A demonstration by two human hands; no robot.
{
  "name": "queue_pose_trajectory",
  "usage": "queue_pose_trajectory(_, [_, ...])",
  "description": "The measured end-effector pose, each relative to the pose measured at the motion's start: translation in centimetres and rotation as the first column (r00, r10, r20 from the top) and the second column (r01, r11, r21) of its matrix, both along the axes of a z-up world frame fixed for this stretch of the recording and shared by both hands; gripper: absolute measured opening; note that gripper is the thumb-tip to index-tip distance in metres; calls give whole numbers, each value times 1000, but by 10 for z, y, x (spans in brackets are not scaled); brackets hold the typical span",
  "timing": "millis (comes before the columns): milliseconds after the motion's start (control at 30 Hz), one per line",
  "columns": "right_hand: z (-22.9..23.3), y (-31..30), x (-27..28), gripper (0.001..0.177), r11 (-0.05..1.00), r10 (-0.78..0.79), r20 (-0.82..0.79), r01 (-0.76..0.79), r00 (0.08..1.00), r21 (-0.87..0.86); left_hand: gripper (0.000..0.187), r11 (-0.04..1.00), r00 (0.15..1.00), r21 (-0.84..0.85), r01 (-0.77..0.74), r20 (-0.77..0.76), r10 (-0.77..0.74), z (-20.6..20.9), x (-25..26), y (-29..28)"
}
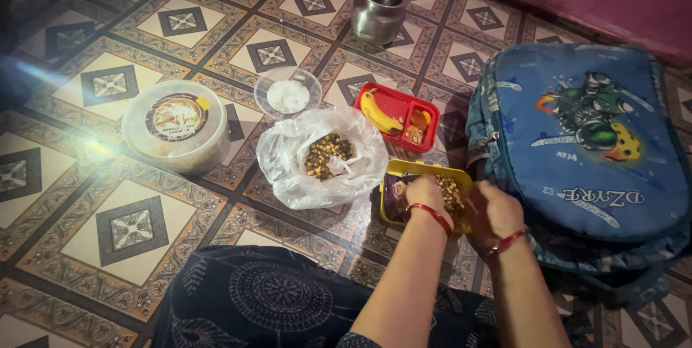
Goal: The person sits on the floor and packs a red and yellow compartmentalized lunchbox with a banana, snacks, and other food items from nearby containers. They then close the lunchbox and place it into a blue backpack.
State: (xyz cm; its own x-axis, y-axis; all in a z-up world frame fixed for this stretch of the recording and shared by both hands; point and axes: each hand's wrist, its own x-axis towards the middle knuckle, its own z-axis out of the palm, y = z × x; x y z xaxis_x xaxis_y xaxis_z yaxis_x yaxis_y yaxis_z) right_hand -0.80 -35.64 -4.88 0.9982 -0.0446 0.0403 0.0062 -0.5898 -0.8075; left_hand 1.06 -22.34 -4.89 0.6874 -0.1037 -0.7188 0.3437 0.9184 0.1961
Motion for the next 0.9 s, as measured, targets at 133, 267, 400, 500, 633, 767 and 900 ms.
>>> queue_pose_trajectory(133, [-18,6,12,7,831,-209,-128,245,970,500,20,666,991,743,59,37,-129,26,-17,-3])
queue_pose_trajectory(267, [-33,8,17,23,925,-380,44,380,924,15,34,157,927,976,149,-82,-367,52,-24,-1])
queue_pose_trajectory(400, [-22,20,17,22,954,-167,14,158,986,256,21,207,900,974,87,12,-435,68,-30,20])
queue_pose_trajectory(500, [6,50,22,32,932,-68,113,22,991,363,36,245,894,969,-17,124,-431,78,-28,44])
queue_pose_trajectory(633, [51,113,23,28,942,26,172,-82,985,326,29,31,930,959,-282,282,-235,95,-18,89])
queue_pose_trajectory(767, [73,181,26,22,912,136,126,-174,983,372,20,-86,939,936,-340,334,-77,102,-28,166])
queue_pose_trajectory(900, [56,227,32,26,941,336,182,-321,924,-106,23,44,994,994,-103,105,-38,113,-45,220])
